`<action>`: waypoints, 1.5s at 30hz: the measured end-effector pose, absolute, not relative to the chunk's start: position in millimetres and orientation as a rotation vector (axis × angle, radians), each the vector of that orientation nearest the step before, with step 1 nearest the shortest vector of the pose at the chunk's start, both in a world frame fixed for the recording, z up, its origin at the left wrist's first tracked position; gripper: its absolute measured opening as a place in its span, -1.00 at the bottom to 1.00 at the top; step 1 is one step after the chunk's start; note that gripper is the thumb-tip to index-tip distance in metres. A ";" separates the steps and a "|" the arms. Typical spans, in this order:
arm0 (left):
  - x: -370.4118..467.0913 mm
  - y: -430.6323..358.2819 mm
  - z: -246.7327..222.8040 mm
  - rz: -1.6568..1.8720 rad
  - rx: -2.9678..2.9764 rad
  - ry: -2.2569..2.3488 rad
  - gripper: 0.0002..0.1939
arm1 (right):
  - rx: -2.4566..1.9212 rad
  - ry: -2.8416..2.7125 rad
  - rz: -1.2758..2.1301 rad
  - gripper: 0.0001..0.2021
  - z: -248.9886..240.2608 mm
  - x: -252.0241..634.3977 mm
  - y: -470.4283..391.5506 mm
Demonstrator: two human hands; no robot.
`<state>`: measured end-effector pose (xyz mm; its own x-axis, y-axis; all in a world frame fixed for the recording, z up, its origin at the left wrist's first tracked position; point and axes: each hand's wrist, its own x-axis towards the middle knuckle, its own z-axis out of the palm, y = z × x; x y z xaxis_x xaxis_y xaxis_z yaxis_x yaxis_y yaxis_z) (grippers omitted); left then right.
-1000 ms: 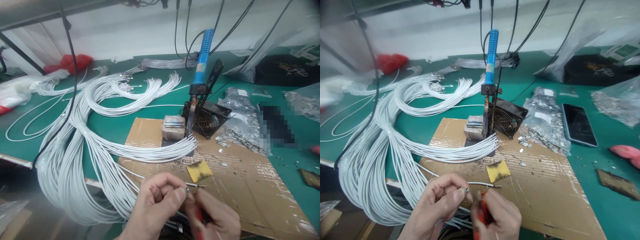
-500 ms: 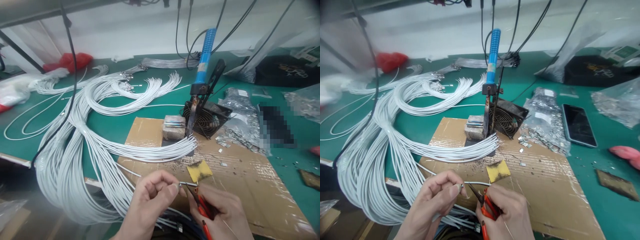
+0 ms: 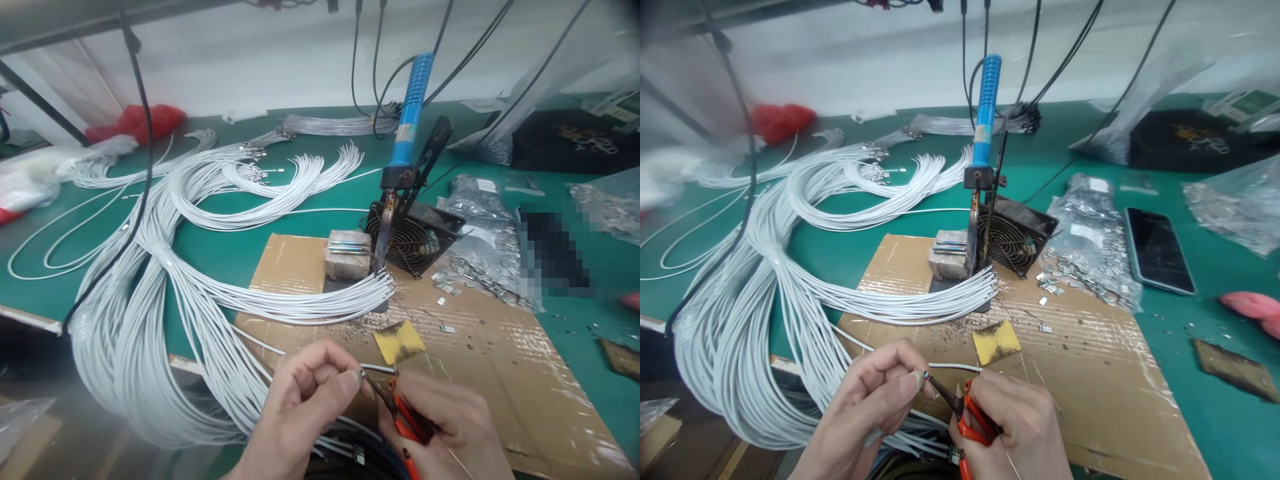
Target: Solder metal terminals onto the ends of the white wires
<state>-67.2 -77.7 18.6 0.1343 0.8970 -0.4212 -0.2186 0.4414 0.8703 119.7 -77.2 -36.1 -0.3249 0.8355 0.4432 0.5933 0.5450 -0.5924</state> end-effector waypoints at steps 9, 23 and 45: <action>-67.0 -79.2 19.8 0.927 0.720 1.136 -0.65 | -1.130 -2.077 0.344 -0.64 -38.9 124.0 -79.6; -52.1 -75.2 22.1 0.993 0.778 1.186 -0.62 | -1.277 -1.610 0.543 -0.61 -61.4 87.8 -97.9; -52.1 -78.7 15.4 1.070 0.827 1.338 -0.74 | -1.415 -1.811 0.691 -0.64 -41.8 109.8 -92.7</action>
<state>-52.1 -78.7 15.4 -0.0754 0.9371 -0.3408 -0.1265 0.3301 0.9354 109.8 -92.7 -41.8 -0.1334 0.9676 0.2145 0.5785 0.2518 -0.7758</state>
